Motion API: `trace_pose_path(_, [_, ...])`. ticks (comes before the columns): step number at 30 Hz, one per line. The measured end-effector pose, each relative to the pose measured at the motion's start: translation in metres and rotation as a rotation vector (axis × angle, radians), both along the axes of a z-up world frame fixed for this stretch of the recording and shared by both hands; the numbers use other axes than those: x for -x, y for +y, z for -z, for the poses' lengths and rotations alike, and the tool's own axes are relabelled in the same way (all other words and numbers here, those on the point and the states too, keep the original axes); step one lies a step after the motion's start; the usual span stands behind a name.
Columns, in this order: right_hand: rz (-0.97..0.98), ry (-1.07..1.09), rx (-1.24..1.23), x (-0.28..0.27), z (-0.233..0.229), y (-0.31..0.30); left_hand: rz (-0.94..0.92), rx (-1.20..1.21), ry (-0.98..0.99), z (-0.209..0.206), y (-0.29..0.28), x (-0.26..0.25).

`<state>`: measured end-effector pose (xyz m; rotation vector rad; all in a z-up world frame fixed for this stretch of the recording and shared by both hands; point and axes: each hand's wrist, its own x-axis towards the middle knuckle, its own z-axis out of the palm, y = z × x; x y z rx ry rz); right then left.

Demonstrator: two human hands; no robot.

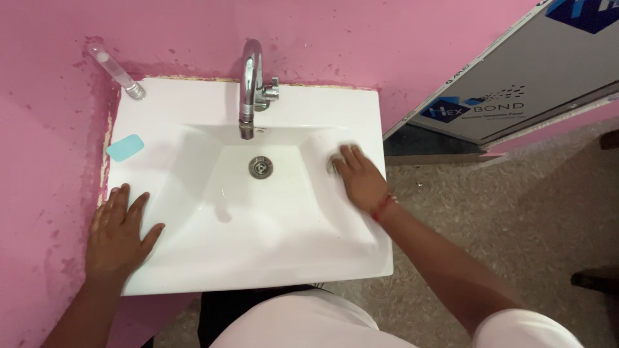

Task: The person scrubs a white bathroom sink with a cloth and soap, rinses the cloth under running water, and wipes the sink basin and faucet. They then rinse a small transparent bottle under the tap.

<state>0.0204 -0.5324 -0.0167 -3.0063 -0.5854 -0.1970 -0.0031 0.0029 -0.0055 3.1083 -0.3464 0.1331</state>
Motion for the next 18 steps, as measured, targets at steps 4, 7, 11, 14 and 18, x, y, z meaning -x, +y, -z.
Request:
trace_pose_path(4, [-0.067,0.142,-0.005,0.094,-0.039,-0.004,0.012,0.068,-0.02,-0.001,0.0,0.002])
trace_pose_path(7, [-0.064,0.169,0.017,0.095,-0.042,-0.008,0.0,0.045,0.0,-0.002,0.0,0.001])
trace_pose_path(11, [0.143,0.005,-0.004,-0.016,-0.005,-0.009,-0.002,0.046,0.005,-0.005,-0.001,-0.001])
trace_pose_path(14, [0.312,-0.097,-0.043,-0.074,0.027,0.014,0.008,0.064,0.003,-0.005,0.0,0.002])
trace_pose_path(18, [0.22,-0.197,0.341,-0.067,0.052,0.041,0.012,0.075,-0.006,-0.007,0.0,0.001])
